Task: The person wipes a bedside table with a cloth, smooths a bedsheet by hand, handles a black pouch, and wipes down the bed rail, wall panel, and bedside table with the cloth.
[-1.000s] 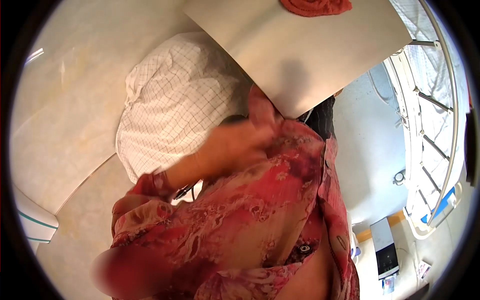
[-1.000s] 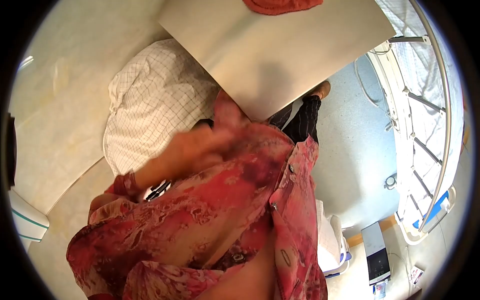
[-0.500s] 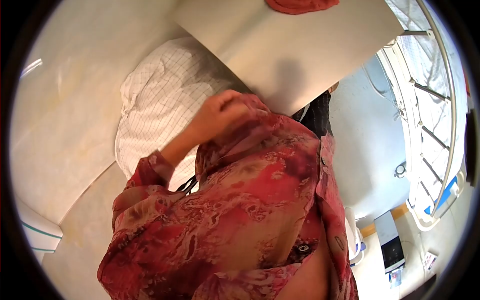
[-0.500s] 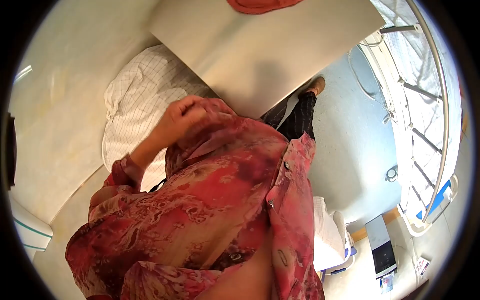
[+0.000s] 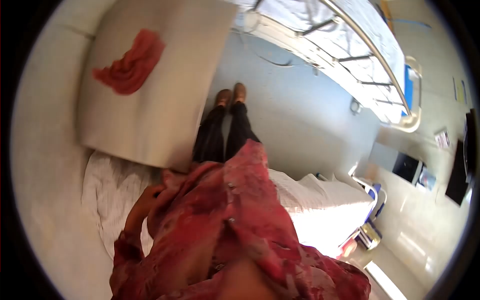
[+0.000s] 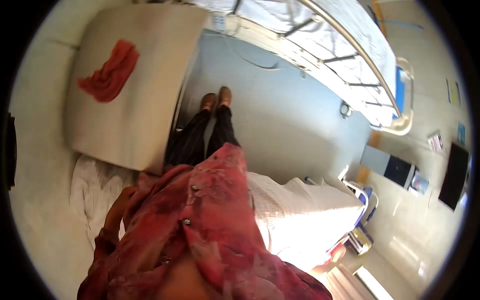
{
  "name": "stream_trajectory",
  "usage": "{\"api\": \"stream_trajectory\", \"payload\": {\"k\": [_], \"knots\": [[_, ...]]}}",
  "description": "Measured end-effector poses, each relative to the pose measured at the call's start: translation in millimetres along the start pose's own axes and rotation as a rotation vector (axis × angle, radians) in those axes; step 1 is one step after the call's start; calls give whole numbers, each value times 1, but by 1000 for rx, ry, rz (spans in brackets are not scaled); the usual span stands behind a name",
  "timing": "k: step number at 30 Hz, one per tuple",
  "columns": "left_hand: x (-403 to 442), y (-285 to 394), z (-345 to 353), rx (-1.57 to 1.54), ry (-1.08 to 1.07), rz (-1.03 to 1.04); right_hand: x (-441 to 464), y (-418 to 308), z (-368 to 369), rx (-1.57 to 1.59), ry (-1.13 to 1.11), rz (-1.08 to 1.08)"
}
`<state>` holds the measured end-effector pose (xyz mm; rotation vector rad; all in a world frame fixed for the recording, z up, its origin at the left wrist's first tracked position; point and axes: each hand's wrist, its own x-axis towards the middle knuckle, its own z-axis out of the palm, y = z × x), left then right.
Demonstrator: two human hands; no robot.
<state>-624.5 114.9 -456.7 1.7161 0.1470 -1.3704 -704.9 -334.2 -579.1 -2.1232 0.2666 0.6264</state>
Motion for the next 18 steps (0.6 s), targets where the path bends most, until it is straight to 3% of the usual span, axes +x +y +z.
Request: {"api": "stream_trajectory", "payload": {"k": [6,12,18], "knots": [[-19,-46,14,-316,143,-158,-50,-3,-33,41,-160,-5],[-67,-93,41,-709,348,-322,-107,-35,-101,135,-625,-153],[-90,-113,72,-952,459,-367,-86,-54,-149,204,-977,-333]]}}
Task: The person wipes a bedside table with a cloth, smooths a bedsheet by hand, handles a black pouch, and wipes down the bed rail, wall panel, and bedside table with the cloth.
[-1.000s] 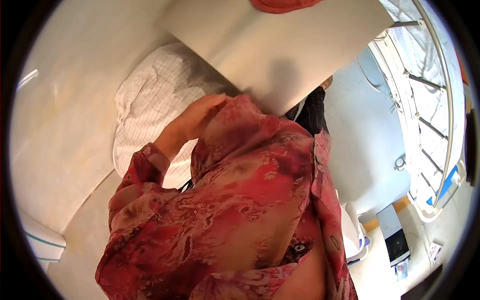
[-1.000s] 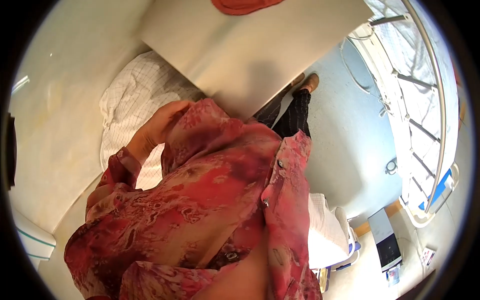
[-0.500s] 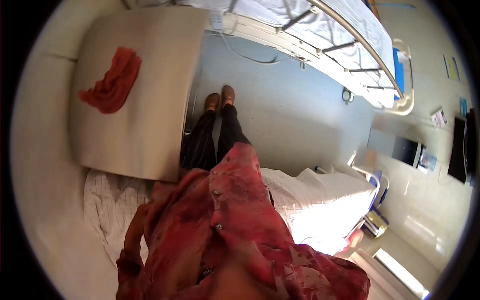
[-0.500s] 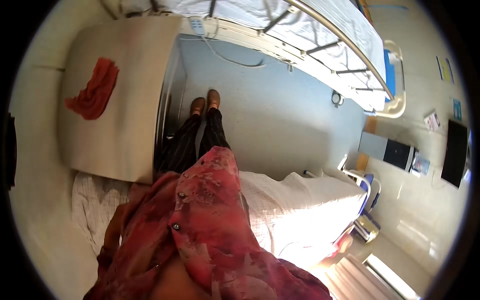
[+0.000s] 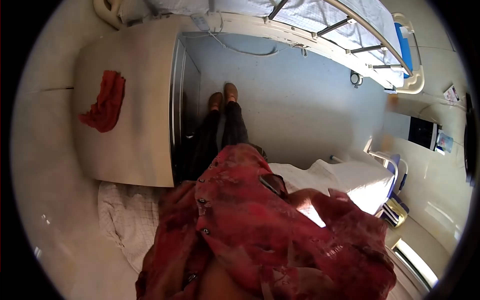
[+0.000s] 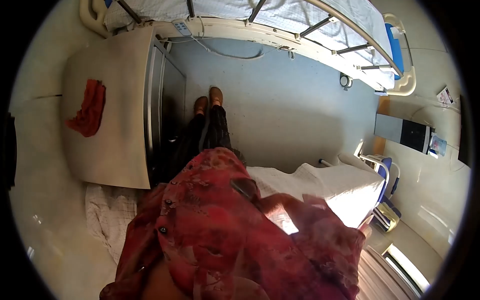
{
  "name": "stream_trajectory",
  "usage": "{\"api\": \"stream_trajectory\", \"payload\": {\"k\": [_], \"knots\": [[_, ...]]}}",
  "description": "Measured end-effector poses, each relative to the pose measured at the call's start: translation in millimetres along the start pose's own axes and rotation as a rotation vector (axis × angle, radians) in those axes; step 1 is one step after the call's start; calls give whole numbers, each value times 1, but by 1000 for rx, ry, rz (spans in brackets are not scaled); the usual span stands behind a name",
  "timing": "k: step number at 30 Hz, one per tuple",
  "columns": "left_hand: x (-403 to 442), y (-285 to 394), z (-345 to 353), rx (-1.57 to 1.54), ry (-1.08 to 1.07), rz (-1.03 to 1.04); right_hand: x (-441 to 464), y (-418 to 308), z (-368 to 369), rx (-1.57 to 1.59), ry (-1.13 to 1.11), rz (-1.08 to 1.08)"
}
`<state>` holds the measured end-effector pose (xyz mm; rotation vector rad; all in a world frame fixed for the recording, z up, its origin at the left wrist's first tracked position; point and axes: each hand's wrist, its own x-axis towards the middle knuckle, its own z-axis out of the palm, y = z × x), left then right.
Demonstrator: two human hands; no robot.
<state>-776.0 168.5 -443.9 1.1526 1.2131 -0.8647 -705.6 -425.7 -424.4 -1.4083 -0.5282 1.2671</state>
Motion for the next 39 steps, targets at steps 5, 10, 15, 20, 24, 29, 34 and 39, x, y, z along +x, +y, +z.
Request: {"api": "stream_trajectory", "payload": {"k": [5,10,15,20,24,29,34,39], "knots": [[-4,12,7,-68,-57,14,1,22,-27,-11,-83,9],[7,73,47,-39,-285,62,-25,155,-6,-382,257,492],[5,161,114,1138,29,741,-36,172,17,-337,1094,540],[32,287,179,1145,560,1752,-4,209,67,-180,1223,451],[119,353,217,1205,867,1648,29,241,95,-177,1029,499],[154,404,306,1163,727,1761,45,279,117,-118,1112,568],[157,453,419,1169,624,1947,55,272,101,-161,1141,490],[138,419,446,1242,253,1972,51,232,84,-148,1113,592]]}}
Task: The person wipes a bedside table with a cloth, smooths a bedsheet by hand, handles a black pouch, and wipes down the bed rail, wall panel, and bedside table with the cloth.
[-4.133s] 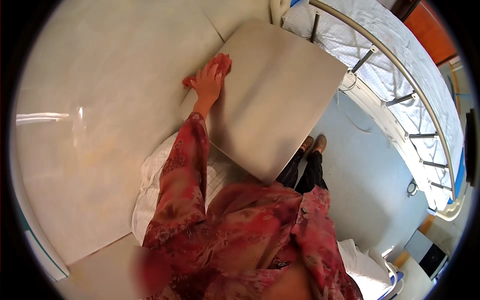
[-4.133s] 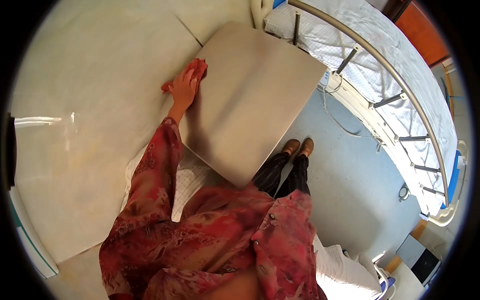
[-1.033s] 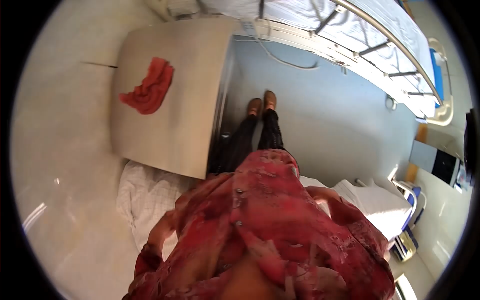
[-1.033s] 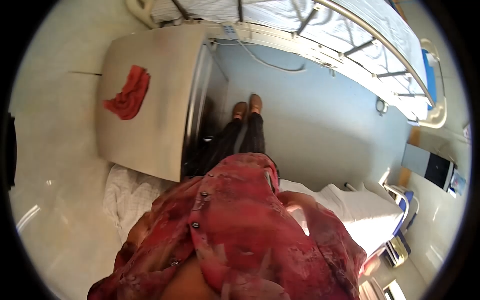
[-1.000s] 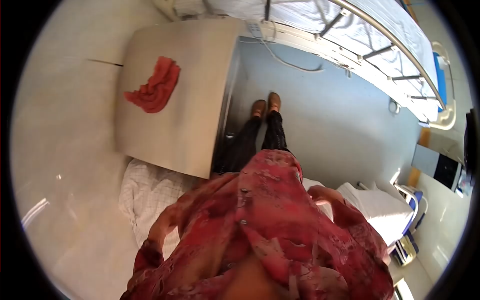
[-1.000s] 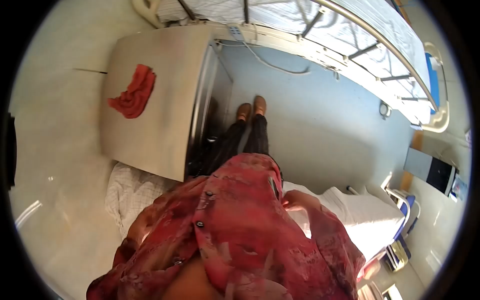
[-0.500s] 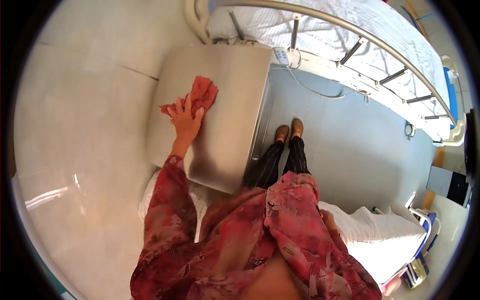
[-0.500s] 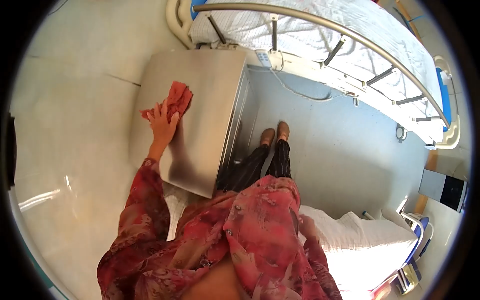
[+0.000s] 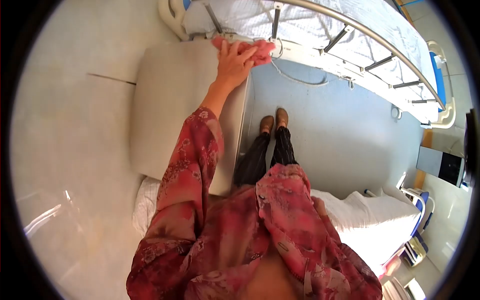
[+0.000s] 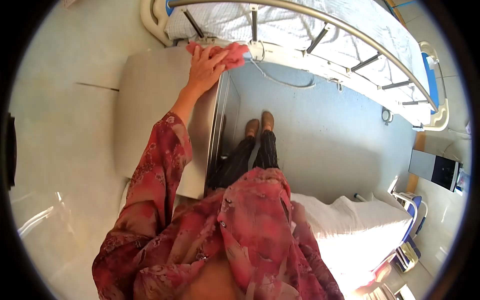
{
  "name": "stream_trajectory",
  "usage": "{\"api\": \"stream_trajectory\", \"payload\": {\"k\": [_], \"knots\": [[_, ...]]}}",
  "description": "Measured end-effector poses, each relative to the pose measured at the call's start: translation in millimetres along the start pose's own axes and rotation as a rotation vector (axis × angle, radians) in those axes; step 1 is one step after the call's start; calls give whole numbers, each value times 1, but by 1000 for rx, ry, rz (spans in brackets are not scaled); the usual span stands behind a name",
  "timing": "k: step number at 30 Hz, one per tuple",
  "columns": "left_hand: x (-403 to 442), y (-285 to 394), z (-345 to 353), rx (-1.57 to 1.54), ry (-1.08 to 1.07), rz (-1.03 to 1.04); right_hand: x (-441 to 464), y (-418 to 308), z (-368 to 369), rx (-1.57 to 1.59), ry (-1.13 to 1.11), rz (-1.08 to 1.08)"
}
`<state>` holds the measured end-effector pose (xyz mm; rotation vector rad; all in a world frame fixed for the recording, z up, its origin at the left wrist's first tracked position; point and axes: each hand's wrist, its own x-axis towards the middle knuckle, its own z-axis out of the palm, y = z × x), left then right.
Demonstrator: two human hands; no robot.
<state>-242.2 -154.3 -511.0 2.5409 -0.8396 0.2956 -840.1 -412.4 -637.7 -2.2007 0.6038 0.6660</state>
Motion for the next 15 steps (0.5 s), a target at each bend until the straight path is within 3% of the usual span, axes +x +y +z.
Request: {"api": "stream_trajectory", "payload": {"k": [1,5,11,15], "knots": [[-12,7,-3,41,10,97,2,-2,1,9,1,24],[-116,50,-50,-71,-73,171,8,19,13,-9,76,1],[-298,77,-124,-151,-190,84,18,28,11,42,52,-58],[-374,71,-174,-11,-276,-42,22,38,16,62,-54,8]]}}
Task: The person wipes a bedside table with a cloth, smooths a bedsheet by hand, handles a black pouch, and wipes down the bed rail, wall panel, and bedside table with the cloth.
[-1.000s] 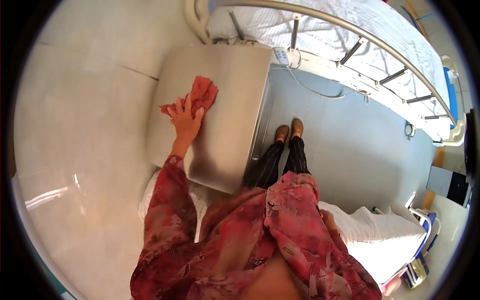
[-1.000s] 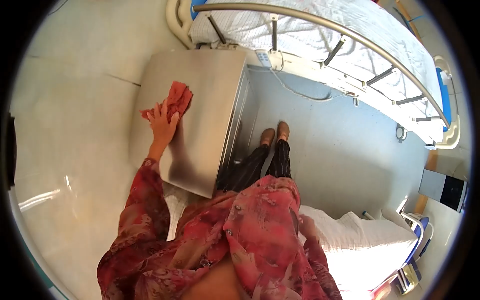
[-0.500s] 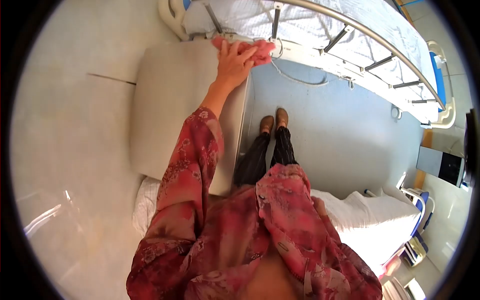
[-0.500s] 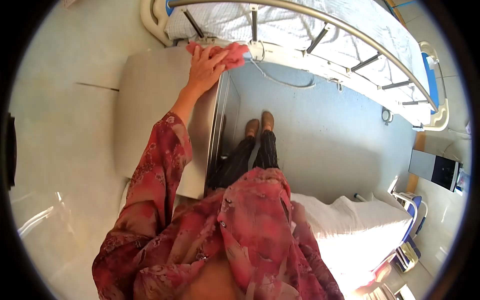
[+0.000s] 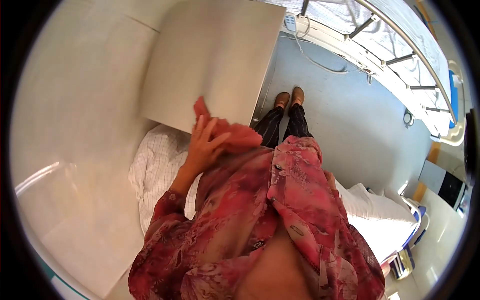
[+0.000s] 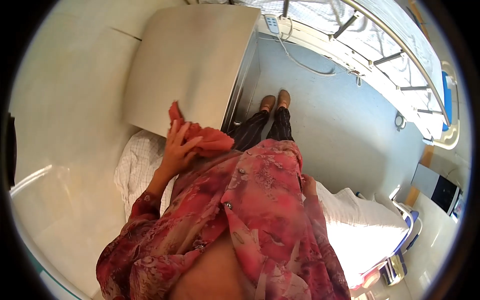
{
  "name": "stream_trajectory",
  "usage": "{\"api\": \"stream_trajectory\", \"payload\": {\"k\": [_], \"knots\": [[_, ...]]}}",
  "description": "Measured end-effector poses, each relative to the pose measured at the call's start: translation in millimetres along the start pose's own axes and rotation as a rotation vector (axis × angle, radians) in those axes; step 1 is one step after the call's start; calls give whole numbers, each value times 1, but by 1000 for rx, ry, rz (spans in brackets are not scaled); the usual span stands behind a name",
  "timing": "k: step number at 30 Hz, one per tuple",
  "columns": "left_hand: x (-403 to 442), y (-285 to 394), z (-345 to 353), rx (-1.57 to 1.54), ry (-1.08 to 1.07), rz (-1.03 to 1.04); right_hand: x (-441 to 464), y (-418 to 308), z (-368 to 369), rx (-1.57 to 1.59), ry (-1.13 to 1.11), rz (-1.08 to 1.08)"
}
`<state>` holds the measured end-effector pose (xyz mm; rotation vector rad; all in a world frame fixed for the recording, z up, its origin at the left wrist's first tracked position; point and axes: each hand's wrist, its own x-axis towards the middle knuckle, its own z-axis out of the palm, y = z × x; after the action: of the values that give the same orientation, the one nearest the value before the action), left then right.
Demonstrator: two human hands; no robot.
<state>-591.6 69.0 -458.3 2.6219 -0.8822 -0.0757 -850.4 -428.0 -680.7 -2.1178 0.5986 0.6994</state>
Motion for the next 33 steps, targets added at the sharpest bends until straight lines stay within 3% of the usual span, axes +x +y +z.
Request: {"api": "stream_trajectory", "payload": {"k": [2,7,10,11,14,16,18,21,23,27,28,29,30,31,32,33], "knots": [[-29,-12,-11,108,-24,-196,12,50,26,340,140,-5],[-27,-71,9,91,303,-388,19,53,16,224,79,-123],[15,-60,-6,-22,253,-459,25,33,-13,225,19,-216],[16,-67,-6,-133,385,-370,30,20,-25,241,-9,-246],[-23,-40,-36,-228,521,-511,28,-93,-84,349,-64,27],[-95,-31,-33,-577,258,-791,30,-168,-104,267,-26,-29],[-159,-5,-26,-869,10,-988,34,-254,-110,55,-100,-194],[-173,49,-44,-849,2,-907,15,-401,-76,-82,-344,-610],[-160,76,-61,-730,143,-920,-15,-494,-35,-179,-569,-841],[-139,113,-85,-653,260,-744,-51,-556,70,-207,-947,-1519],[-136,113,-96,-784,274,-588,-56,-556,86,-165,-1062,-1665],[-136,112,-104,-911,286,-425,-64,-559,87,-170,-1082,-1666],[-144,106,-111,-915,300,-442,-77,-560,82,-342,-1243,-1418],[-160,93,-118,-1364,177,-598,-87,-559,79,-508,-1377,-1156],[-175,77,-122,-1811,39,-739,-86,-557,74,-517,-1396,-1158],[-201,50,-96,-2026,159,-630,-82,-554,65,-461,-1406,-1094]]}}
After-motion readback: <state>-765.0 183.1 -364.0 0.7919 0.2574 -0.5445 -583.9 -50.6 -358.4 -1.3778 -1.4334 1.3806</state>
